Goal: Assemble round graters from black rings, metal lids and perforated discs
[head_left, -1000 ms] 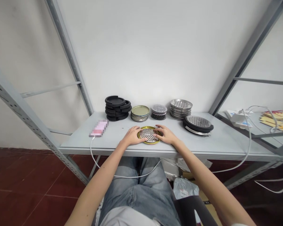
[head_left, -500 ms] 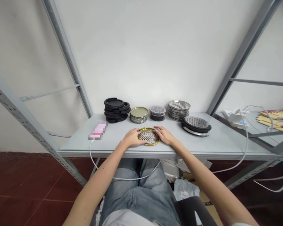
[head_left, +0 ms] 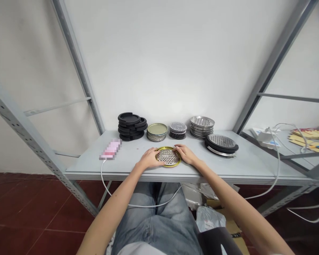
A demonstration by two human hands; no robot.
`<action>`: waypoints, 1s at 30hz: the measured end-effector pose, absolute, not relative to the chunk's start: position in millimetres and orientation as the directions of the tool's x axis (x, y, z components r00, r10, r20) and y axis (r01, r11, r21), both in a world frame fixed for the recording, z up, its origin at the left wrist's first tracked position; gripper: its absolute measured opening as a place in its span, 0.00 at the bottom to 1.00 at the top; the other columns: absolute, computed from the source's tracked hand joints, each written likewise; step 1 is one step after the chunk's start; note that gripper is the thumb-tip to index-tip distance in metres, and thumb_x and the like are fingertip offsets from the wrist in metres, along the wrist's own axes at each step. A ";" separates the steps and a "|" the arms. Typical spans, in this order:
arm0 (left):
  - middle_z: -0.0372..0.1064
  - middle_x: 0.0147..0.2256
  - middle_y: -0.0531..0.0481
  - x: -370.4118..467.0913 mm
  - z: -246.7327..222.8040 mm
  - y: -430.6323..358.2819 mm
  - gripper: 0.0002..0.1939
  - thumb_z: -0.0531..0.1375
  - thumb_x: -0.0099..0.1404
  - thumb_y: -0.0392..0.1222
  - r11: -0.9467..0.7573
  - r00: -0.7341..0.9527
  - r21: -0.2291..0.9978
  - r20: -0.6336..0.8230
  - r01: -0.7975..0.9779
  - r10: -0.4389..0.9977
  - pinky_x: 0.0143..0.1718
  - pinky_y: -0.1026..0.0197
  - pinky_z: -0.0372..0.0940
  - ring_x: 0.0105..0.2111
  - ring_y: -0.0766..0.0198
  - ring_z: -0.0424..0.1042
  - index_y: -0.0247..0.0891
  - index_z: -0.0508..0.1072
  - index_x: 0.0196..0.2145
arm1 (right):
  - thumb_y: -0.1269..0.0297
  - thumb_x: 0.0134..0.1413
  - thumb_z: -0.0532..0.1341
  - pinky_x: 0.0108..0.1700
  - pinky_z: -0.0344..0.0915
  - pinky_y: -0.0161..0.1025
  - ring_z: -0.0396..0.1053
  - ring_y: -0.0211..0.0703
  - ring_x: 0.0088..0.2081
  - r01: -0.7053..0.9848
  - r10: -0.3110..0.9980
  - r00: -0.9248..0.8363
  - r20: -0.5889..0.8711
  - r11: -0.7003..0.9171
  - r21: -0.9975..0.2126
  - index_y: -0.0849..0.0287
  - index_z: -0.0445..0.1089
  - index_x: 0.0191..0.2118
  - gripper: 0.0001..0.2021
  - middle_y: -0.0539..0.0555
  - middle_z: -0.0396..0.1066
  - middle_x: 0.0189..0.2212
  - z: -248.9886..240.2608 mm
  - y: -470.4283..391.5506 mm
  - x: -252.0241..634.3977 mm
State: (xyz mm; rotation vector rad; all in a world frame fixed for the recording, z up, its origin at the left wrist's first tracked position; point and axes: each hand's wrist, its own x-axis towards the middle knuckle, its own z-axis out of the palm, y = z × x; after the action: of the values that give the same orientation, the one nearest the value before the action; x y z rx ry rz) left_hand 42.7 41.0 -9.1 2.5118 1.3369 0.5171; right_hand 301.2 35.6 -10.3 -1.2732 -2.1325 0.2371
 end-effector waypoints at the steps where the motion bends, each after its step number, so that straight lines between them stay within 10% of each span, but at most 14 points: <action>1: 0.56 0.62 0.38 42.6 -9.3 40.1 0.45 0.62 0.50 0.68 -0.552 0.517 0.369 0.197 0.748 0.833 0.64 0.47 0.49 0.64 0.44 0.52 0.37 0.67 0.58 | 0.53 0.66 0.41 0.58 0.61 0.46 0.68 0.50 0.53 0.716 0.841 -0.318 0.438 0.515 -0.470 0.56 0.77 0.42 0.27 0.57 0.72 0.49 -9.8 37.3 300.6; 30: 0.54 0.63 0.40 42.5 -0.9 27.7 0.54 0.58 0.47 0.76 -0.591 0.560 0.279 0.189 0.757 0.807 0.65 0.47 0.46 0.64 0.43 0.51 0.38 0.59 0.62 | 0.50 0.66 0.41 0.54 0.59 0.42 0.69 0.50 0.47 0.701 0.882 -0.251 0.400 0.450 -0.553 0.61 0.75 0.37 0.29 0.62 0.73 0.46 -13.1 57.0 255.5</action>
State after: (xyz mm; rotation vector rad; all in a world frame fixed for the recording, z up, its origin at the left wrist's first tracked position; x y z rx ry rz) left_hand 42.5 27.7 -0.9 2.6250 1.3267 0.4458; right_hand 255.5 57.0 -13.1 -1.3192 -2.0273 0.3434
